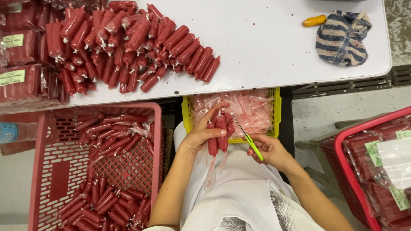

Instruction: Trimming the excess plastic from the ends of packaged sausages using scissors and placing them into a red plastic crate.

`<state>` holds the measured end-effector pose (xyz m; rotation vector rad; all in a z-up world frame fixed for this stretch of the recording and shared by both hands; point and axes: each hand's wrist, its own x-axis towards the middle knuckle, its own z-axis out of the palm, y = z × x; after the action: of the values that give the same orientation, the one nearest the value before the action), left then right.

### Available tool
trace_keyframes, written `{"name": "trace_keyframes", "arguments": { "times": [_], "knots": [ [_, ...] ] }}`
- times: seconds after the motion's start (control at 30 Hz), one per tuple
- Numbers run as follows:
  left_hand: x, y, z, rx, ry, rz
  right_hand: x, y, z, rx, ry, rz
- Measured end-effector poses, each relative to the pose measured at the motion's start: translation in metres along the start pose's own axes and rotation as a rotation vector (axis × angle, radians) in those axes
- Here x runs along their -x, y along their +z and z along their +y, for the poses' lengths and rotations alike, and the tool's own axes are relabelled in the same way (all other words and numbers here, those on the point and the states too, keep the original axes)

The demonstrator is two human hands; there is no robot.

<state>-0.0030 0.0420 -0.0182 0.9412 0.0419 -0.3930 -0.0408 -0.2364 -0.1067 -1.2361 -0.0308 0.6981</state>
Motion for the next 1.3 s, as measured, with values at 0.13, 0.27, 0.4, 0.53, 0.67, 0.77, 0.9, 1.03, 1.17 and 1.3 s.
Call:
{"name": "trace_keyframes", "arguments": {
  "times": [0.13, 0.27, 0.4, 0.53, 0.67, 0.77, 0.9, 1.03, 1.17, 1.3],
  "knots": [
    [0.0, -0.004, -0.02, 0.141, 0.014, 0.227, 0.0, 0.0, -0.003, 0.1, -0.02, 0.05],
    [-0.021, -0.01, -0.042, 0.438, 0.141, 0.457, -0.005, 0.026, -0.017, 0.643, -0.27, 0.211],
    [-0.021, 0.014, -0.04, 0.457, 0.186, 0.637, 0.0, 0.04, -0.024, 0.835, -0.483, 0.262],
    [-0.023, 0.023, -0.042, 0.486, 0.212, 0.594, -0.009, 0.041, -0.022, 0.555, -0.468, 0.213],
    [-0.037, -0.014, -0.096, 0.495, 0.241, 0.589, -0.011, 0.042, -0.013, 0.228, -0.341, 0.163],
    [-0.038, -0.013, -0.103, 0.444, 0.261, 0.626, -0.011, 0.043, -0.01, 0.129, -0.225, 0.169],
    [-0.032, 0.003, -0.081, 0.418, 0.27, 0.639, -0.011, 0.051, -0.016, -0.079, -0.18, 0.133],
    [-0.029, 0.01, -0.071, 0.468, 0.3, 0.686, -0.009, 0.051, -0.016, -0.256, -0.143, 0.059],
    [-0.028, 0.009, -0.061, 0.406, 0.307, 0.69, -0.007, 0.049, -0.014, -0.279, -0.089, 0.054],
    [-0.026, 0.011, -0.057, 0.395, 0.325, 0.696, -0.008, 0.049, -0.012, -0.222, -0.109, 0.074]
  ]
}}
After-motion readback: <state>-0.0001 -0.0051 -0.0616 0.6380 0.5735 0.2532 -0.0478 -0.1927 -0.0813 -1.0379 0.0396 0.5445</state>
